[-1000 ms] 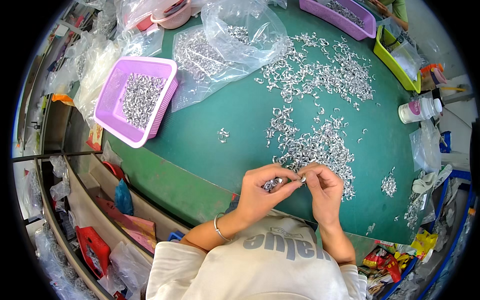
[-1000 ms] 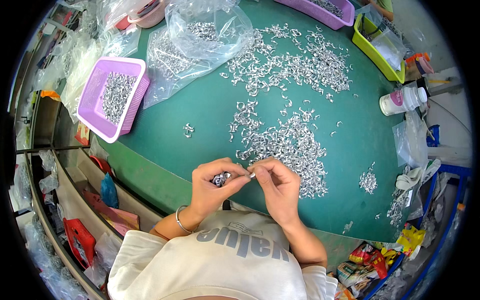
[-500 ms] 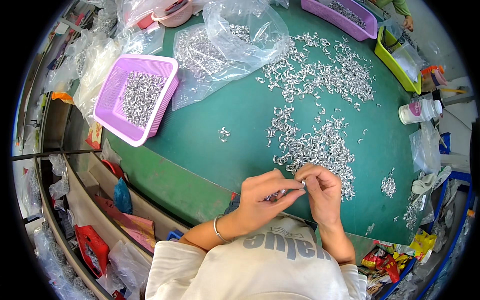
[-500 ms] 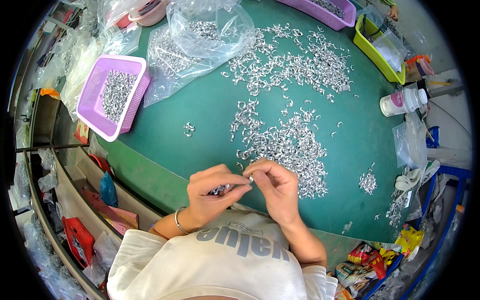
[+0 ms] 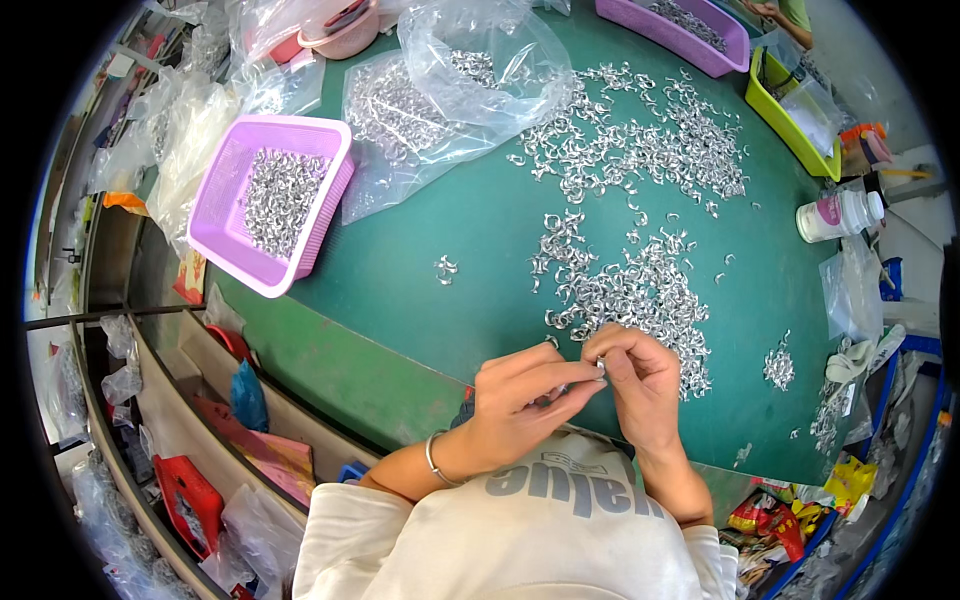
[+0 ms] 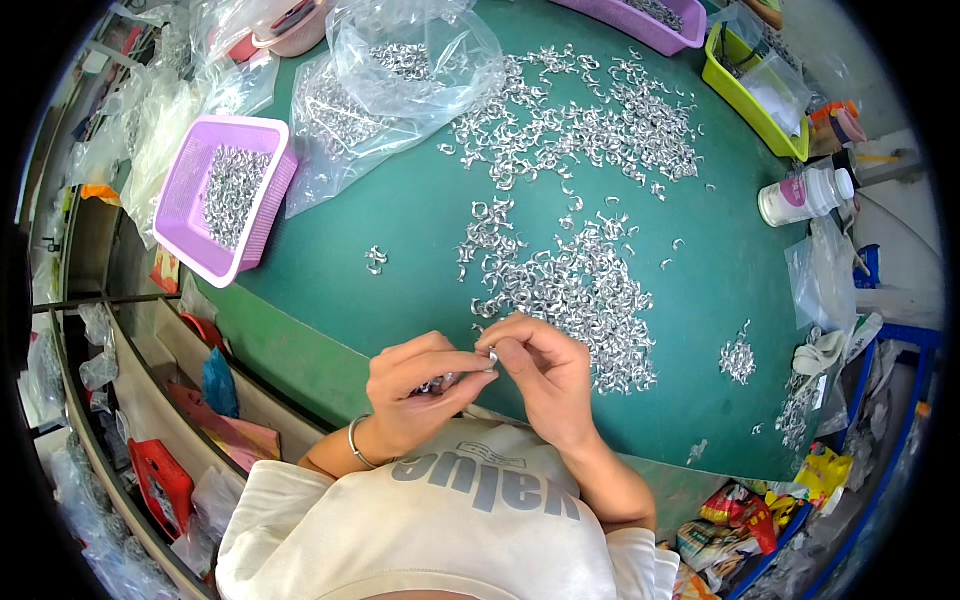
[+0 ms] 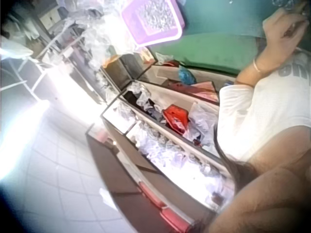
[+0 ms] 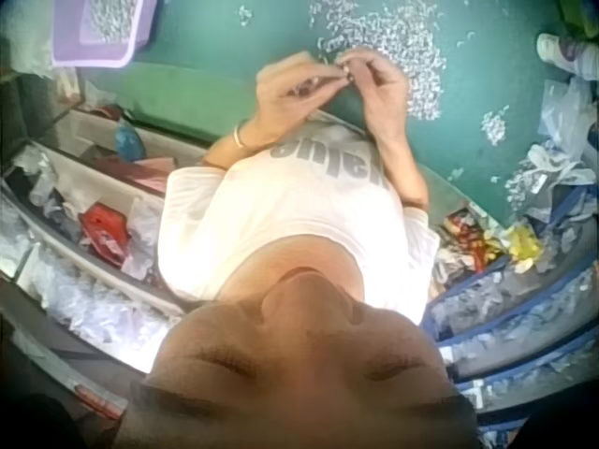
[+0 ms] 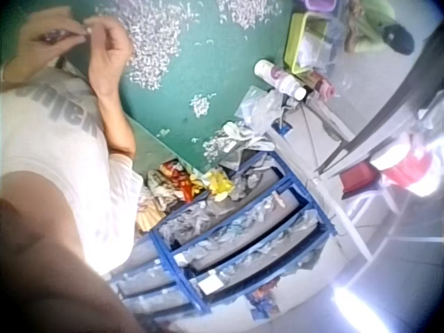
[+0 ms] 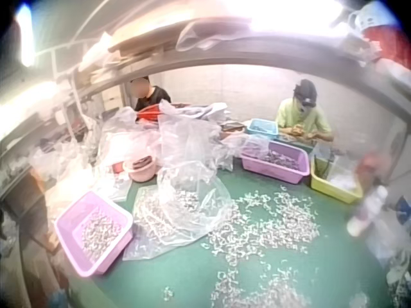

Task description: The person sorts small metal rings on a green table by hand, picking them up from a pile and placing selected ones into a small purple basket.

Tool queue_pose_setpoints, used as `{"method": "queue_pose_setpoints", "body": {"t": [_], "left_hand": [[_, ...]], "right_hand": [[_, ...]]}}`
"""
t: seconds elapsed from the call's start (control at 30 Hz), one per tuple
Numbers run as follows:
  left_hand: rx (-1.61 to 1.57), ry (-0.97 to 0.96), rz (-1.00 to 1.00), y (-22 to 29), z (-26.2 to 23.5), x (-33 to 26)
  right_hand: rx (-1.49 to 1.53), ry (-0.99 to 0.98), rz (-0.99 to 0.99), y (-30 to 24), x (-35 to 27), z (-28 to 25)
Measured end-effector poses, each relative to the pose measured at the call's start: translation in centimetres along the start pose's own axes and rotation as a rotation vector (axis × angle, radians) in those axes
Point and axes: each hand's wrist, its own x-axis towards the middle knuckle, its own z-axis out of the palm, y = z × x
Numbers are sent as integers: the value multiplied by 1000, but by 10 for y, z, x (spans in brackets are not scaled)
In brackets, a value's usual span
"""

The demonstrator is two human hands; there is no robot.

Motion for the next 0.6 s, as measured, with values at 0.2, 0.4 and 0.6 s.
{"method": "queue_pose_setpoints", "body": {"t": [0.2, 0.4, 0.6], "left_hand": [[28, 15, 22, 2, 1, 0], [50, 15, 26, 5, 0, -1], [9, 33, 37, 8, 0, 0]], "right_hand": [[82, -19, 89, 0, 0, 1], [98, -41, 84, 0, 0, 1], [121, -63, 88, -2, -1, 3]]}}
